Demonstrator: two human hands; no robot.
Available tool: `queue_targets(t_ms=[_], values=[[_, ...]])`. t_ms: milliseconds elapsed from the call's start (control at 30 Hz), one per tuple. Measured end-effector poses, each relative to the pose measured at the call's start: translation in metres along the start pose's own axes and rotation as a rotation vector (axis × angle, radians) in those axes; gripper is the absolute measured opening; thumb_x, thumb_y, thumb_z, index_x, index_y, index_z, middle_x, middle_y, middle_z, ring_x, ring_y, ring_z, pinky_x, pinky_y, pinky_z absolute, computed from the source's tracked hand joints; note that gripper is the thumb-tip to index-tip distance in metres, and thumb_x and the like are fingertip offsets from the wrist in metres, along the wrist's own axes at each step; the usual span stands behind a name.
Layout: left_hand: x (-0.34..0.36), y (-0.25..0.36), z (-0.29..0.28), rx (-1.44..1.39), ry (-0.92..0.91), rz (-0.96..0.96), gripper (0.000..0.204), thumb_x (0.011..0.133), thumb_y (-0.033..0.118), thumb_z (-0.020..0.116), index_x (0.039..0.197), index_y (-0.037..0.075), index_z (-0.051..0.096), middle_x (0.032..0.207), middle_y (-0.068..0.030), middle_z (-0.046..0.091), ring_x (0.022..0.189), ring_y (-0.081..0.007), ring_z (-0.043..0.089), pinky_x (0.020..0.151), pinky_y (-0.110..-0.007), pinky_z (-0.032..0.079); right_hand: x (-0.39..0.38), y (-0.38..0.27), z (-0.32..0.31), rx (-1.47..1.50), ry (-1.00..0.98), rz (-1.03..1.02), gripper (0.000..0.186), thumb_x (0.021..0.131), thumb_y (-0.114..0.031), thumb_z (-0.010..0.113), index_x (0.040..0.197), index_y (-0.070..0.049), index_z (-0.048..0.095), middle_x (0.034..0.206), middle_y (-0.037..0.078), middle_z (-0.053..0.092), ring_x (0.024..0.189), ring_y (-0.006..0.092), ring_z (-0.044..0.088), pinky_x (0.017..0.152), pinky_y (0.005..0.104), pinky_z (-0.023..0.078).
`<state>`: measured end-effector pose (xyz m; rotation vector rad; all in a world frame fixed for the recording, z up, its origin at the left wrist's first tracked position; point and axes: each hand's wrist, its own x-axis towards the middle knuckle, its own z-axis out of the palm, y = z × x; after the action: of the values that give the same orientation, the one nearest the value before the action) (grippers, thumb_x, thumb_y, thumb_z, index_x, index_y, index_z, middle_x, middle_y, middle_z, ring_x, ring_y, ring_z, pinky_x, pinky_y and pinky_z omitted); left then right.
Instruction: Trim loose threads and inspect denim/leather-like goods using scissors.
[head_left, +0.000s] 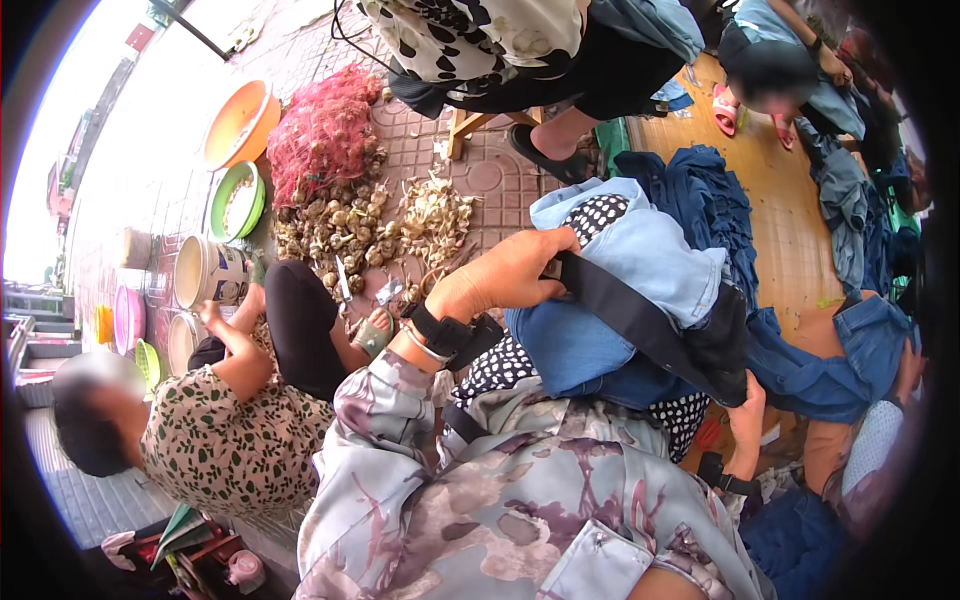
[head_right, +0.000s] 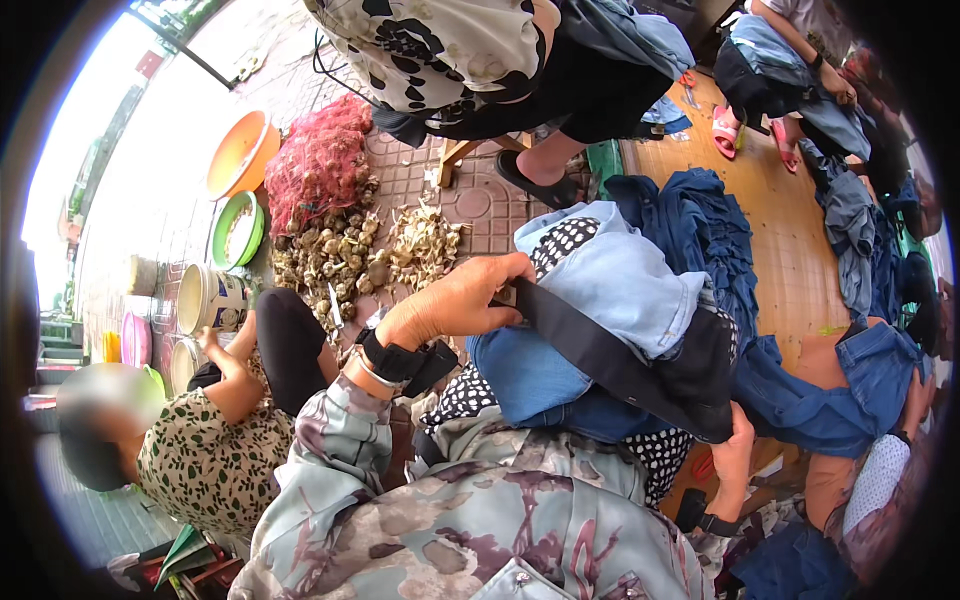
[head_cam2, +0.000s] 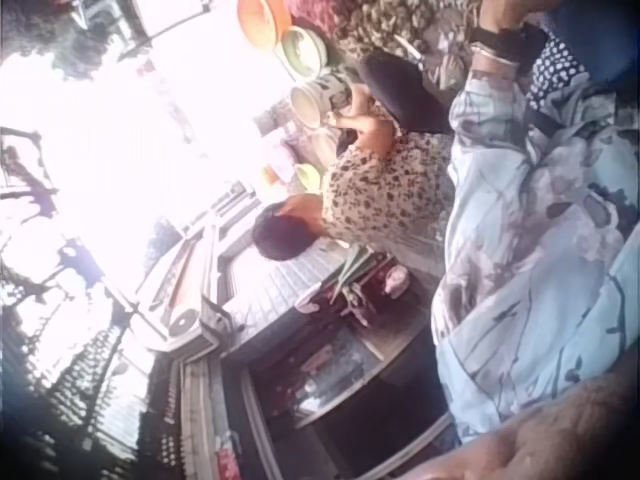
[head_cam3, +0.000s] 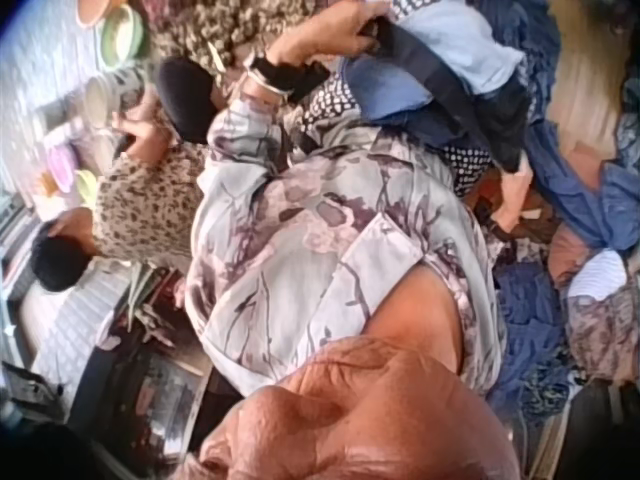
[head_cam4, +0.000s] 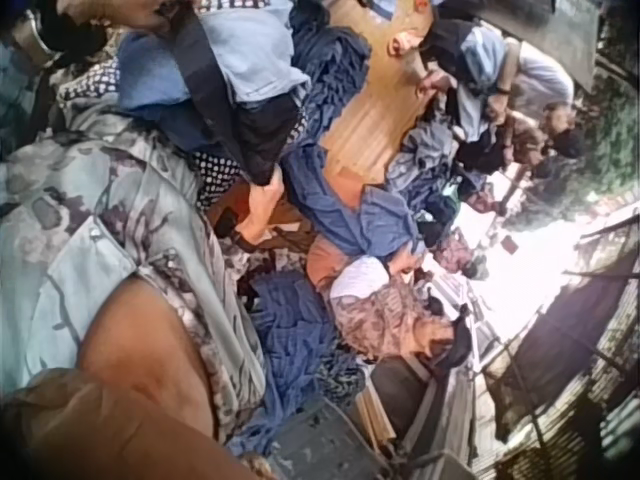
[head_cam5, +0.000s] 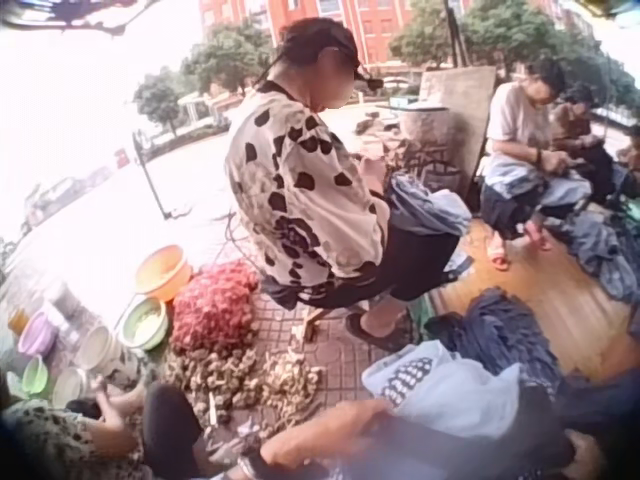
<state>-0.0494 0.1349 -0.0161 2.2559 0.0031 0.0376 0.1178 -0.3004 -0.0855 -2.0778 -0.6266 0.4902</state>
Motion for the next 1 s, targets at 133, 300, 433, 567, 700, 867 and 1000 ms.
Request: queue_targets(t_ms=[133, 300, 433, 567, 700, 867, 1000], values=[[-0.001, 0.021, -0.007, -0.014, 0.24, -0.008, 0.032, 0.07, 0.008, 0.072, 0.096, 0.002, 0.054, 0.077, -0.015, 0.06, 0.071, -0.0284, 0.061, 0.066, -0.035, 0.048, -0.009, -0.001, -0.012, -0.179, 0.144, -0.098, 0.033, 0.078, 0.0, 0.064, 0.11, 0.002, 0.056, 0.096, 0.004, 0.063, 0.087, 0.0105, 0.055, 0.08, 0.0255, 0.044], [-0.003, 0.056, -0.015, -0.015, 0.695, -0.073, 0.019, 0.072, 0.005, 0.065, 0.082, 0.002, 0.05, 0.066, -0.0115, 0.054, 0.058, -0.0227, 0.051, 0.056, -0.032, 0.042, -0.016, -0.024, -0.037, -0.011, 0.533, -0.203, 0.028, 0.087, -0.003, 0.059, 0.114, 0.005, 0.053, 0.1, 0.006, 0.061, 0.09, 0.0131, 0.054, 0.083, 0.0258, 0.044], [0.003, 0.082, -0.023, 0.057, 0.98, 0.036, 0.016, 0.075, 0.008, 0.06, 0.084, 0.003, 0.047, 0.058, -0.018, 0.053, 0.058, -0.0389, 0.057, 0.053, -0.043, 0.043, -0.025, -0.065, -0.081, -0.175, 0.878, -0.396, 0.025, 0.089, 0.001, 0.051, 0.112, 0.004, 0.058, 0.106, 0.012, 0.062, 0.094, 0.0193, 0.06, 0.083, 0.0304, 0.048], [0.006, 0.065, -0.017, 0.094, 0.892, -0.075, 0.016, 0.079, 0.014, 0.061, 0.084, 0.001, 0.054, 0.057, -0.0166, 0.054, 0.053, -0.032, 0.058, 0.052, -0.04, 0.043, -0.009, -0.079, -0.091, -0.257, 0.984, -0.293, 0.025, 0.092, -0.007, 0.052, 0.112, 0.004, 0.059, 0.108, 0.01, 0.061, 0.096, 0.0168, 0.057, 0.088, 0.0276, 0.043], [-0.008, 0.01, 0.013, -0.387, 0.316, -0.203, 0.015, 0.088, 0.015, 0.061, 0.089, 0.0, 0.065, 0.066, 0.0025, 0.058, 0.058, -0.0054, 0.051, 0.053, -0.023, 0.042, 0.014, -0.042, -0.08, 0.098, 0.832, -0.216, 0.026, 0.093, -0.012, 0.052, 0.115, 0.0, 0.058, 0.107, 0.008, 0.061, 0.094, 0.0152, 0.056, 0.085, 0.0274, 0.042], [-0.029, 0.006, 0.03, -0.479, -0.095, -0.043, 0.049, 0.075, 0.003, 0.064, 0.122, 0.002, 0.05, 0.105, -0.0093, 0.059, 0.099, -0.0175, 0.058, 0.086, -0.033, 0.048, 0.008, -0.018, -0.086, 0.448, 0.89, 0.002, 0.04, 0.092, -0.016, 0.056, 0.128, -0.001, 0.049, 0.111, 0.008, 0.061, 0.088, 0.01, 0.057, 0.068, 0.0197, 0.042], [-0.025, 0.006, 0.037, -0.181, 0.145, 0.163, 0.043, 0.071, 0.0, 0.064, 0.112, 0.001, 0.051, 0.102, -0.0195, 0.057, 0.095, -0.0377, 0.057, 0.081, -0.04, 0.047, 0.012, -0.019, -0.097, 0.535, 0.849, 0.04, 0.048, 0.091, -0.017, 0.058, 0.133, 0.001, 0.044, 0.113, 0.008, 0.06, 0.081, 0.0062, 0.058, 0.055, 0.0139, 0.037]])
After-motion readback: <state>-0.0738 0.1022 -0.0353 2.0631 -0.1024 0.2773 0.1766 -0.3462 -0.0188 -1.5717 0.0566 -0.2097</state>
